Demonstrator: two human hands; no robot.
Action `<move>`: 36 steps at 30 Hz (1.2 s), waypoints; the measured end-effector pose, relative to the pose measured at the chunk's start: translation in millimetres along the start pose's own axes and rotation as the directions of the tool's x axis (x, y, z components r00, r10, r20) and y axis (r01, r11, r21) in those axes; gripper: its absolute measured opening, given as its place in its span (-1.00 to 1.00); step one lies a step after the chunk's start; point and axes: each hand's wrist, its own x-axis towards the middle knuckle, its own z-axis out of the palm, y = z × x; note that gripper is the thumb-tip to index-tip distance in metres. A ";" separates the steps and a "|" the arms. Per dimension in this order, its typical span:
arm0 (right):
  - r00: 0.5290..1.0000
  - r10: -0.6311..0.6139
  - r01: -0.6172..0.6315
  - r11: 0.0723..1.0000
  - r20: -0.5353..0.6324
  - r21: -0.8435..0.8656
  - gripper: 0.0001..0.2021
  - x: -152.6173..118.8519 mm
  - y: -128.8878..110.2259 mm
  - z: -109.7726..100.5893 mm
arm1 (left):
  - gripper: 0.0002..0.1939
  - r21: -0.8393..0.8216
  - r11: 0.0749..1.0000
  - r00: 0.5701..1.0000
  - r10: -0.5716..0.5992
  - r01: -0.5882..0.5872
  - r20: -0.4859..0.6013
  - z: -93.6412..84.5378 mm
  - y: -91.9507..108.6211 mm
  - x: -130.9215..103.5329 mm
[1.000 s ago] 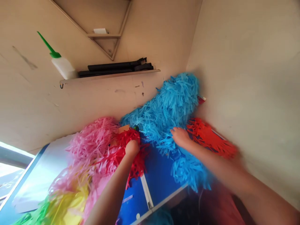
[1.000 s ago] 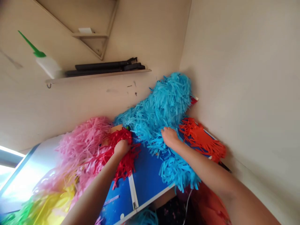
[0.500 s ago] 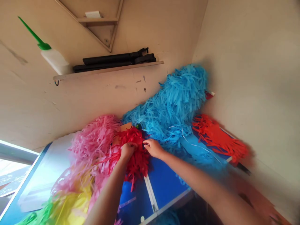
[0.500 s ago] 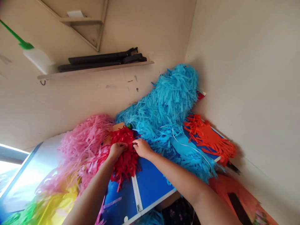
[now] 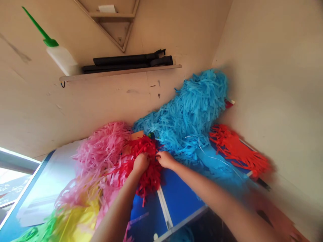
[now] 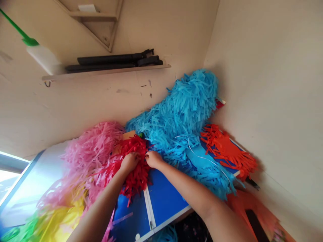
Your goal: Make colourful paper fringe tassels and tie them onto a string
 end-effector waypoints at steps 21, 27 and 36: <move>0.995 0.099 -0.103 0.970 0.029 0.222 -0.75 -2.8 4.9 8.9 | -0.79 -0.108 0.989 0.995 0.098 -0.096 0.013 2.8 -11.9 1.5; 0.991 0.130 -0.131 0.957 0.019 0.257 -0.73 -2.3 6.7 10.0 | -0.80 -0.126 0.985 0.993 0.117 -0.117 -0.002 1.2 -15.3 -1.3; 0.985 0.166 -0.173 0.927 0.050 0.333 -0.67 -1.3 6.6 11.3 | -0.71 -0.033 0.995 0.995 0.093 -0.095 -0.039 1.9 -2.0 -7.3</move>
